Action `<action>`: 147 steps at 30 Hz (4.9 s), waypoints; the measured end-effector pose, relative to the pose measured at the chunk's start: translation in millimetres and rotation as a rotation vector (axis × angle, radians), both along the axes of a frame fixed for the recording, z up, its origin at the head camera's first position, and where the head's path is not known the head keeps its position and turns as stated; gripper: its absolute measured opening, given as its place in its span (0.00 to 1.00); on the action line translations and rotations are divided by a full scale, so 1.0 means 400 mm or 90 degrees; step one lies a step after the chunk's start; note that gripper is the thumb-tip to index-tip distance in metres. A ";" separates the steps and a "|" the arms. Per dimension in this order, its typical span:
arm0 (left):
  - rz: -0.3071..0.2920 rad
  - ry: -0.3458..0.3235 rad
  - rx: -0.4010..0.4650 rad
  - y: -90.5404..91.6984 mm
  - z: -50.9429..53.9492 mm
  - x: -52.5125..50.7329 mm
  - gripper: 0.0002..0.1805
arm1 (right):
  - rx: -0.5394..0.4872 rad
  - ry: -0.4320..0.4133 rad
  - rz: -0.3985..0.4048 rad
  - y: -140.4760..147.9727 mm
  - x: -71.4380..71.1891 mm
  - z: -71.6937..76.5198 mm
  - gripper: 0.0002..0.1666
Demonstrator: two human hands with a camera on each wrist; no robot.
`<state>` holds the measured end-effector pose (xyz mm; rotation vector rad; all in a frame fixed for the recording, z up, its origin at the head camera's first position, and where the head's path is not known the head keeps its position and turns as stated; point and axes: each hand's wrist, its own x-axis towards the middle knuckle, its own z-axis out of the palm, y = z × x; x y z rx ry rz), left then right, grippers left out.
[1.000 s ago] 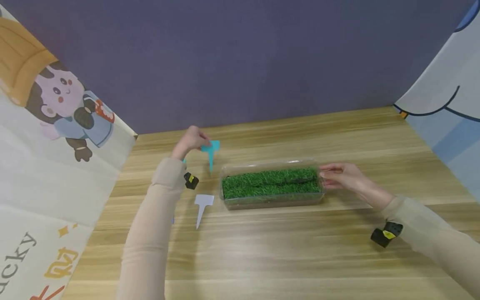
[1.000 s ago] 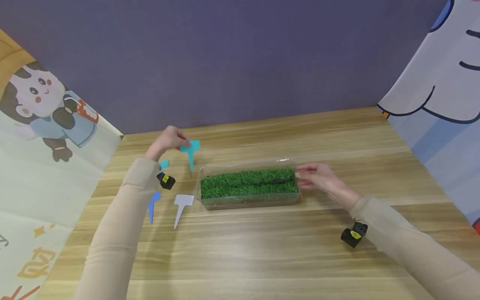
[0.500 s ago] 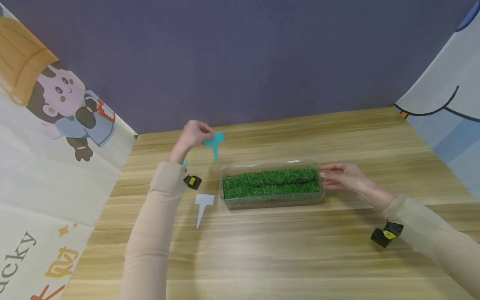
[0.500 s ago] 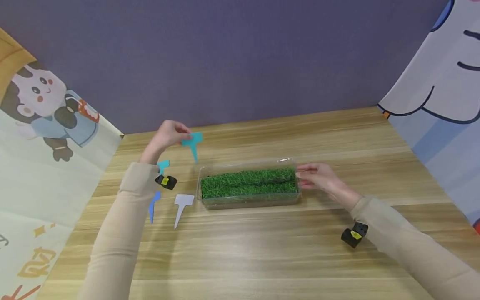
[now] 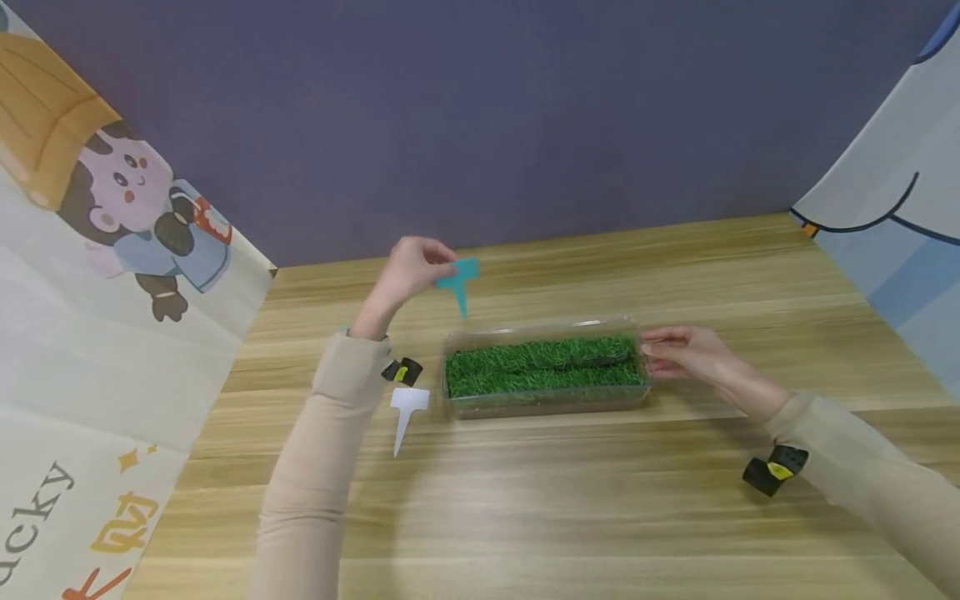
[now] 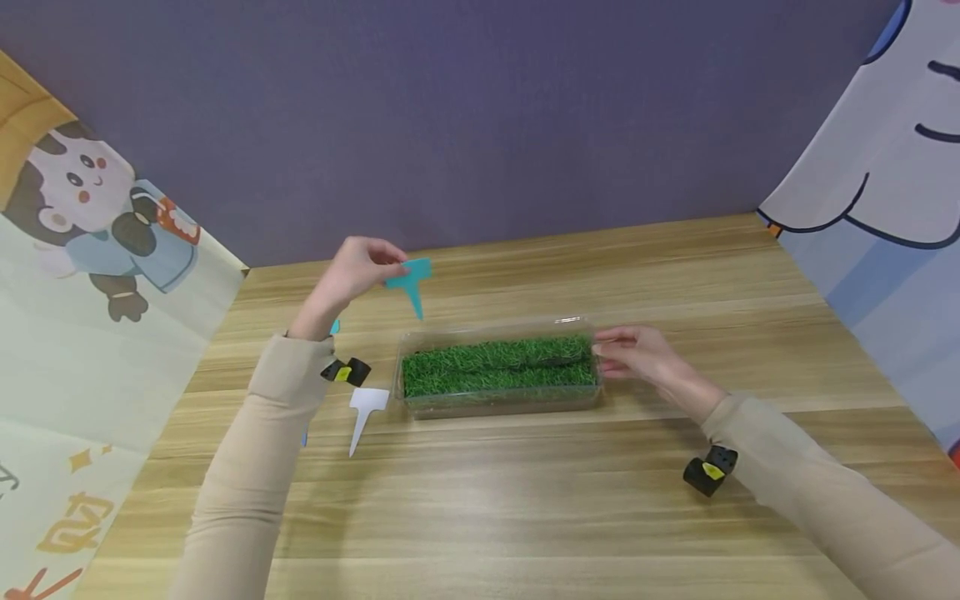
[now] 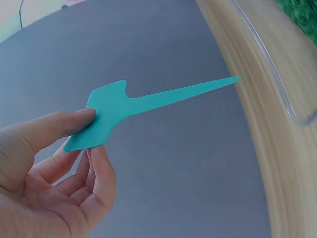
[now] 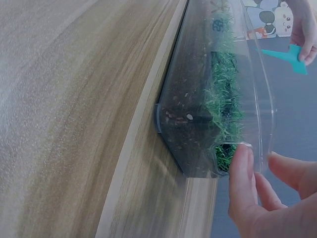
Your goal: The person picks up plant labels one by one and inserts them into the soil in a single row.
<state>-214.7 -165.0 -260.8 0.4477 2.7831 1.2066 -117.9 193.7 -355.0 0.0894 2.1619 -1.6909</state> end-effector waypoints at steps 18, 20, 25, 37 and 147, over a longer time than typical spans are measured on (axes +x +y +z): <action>-0.015 0.019 0.067 0.220 0.004 -0.075 0.07 | 0.001 0.006 0.082 0.114 -0.232 0.002 0.35; -0.013 0.021 0.067 0.242 0.000 -0.087 0.08 | -0.001 0.003 0.090 0.124 -0.255 0.004 0.36; -0.006 0.009 0.081 0.290 -0.011 -0.107 0.08 | -0.003 -0.002 0.102 0.141 -0.296 0.007 0.36; -0.087 -0.002 0.104 0.354 -0.046 -0.063 0.07 | -0.009 -0.007 0.084 0.124 -0.246 0.012 0.35; -0.221 0.073 -0.188 0.497 -0.153 0.046 0.09 | -0.013 -0.004 0.033 0.068 -0.117 -0.004 0.35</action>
